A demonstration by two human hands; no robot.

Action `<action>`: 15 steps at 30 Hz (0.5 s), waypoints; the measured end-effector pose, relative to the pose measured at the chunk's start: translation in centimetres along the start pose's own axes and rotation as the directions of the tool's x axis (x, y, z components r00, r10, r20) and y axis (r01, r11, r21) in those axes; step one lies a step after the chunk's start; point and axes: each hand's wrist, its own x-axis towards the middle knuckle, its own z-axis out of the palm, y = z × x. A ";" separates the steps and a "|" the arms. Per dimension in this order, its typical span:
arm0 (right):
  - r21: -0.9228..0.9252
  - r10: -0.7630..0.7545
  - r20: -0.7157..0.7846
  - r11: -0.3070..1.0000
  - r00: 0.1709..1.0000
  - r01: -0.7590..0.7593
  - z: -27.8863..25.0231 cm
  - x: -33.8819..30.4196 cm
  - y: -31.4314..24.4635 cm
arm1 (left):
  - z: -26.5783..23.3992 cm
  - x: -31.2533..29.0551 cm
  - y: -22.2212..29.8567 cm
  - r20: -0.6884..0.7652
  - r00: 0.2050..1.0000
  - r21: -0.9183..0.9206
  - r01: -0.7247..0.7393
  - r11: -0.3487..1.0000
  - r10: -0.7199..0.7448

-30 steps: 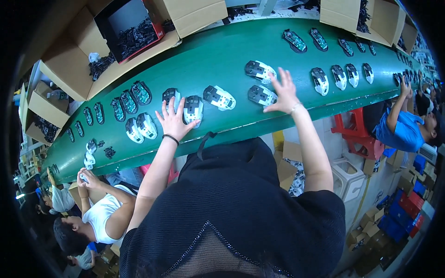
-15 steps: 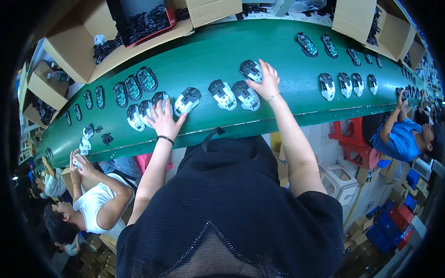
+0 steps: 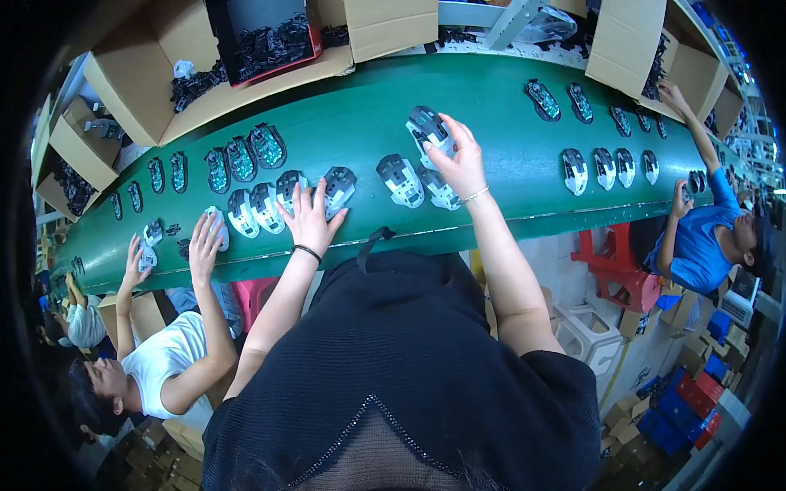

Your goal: The person moves a box of mouse parts and assembles computer mouse shells by fitting small plastic components into the mouse covers by hand before placing them along the conveyor belt.

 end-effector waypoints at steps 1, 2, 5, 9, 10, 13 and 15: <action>0.059 0.020 0.005 0.998 1.000 -0.021 0.3 0.0 -0.4 | -0.1 0.1 0.0 -0.022 1.000 0.000 -0.011 1.000 0.011; 0.117 0.040 0.013 0.992 0.999 -0.041 0.6 -0.1 -0.8 | -0.1 0.1 -0.1 -0.031 0.999 0.001 -0.009 1.000 0.009; 0.232 0.087 0.063 0.968 0.994 -0.099 1.2 0.0 -2.1 | -0.5 0.2 0.0 -0.037 0.999 -0.051 -0.022 0.998 0.020; 0.365 0.060 0.098 0.927 0.993 -0.092 2.1 -0.3 -3.7 | -2.0 1.0 1.0 -0.195 0.980 -0.452 -0.070 0.889 -0.023; 0.401 0.012 0.104 0.914 0.994 -0.053 2.4 -0.5 -4.5 | -3.0 1.7 1.7 -0.202 0.979 -0.647 -0.120 0.753 -0.018; 0.261 -0.089 0.172 0.964 0.981 0.042 3.9 -1.5 -8.1 | -7.9 3.4 4.7 0.019 0.999 -0.982 0.013 0.188 0.030; 0.159 -0.156 0.230 0.980 0.961 0.121 4.9 -2.0 -11.0 | -9.8 3.9 5.6 0.207 0.946 -0.758 0.317 -0.570 0.251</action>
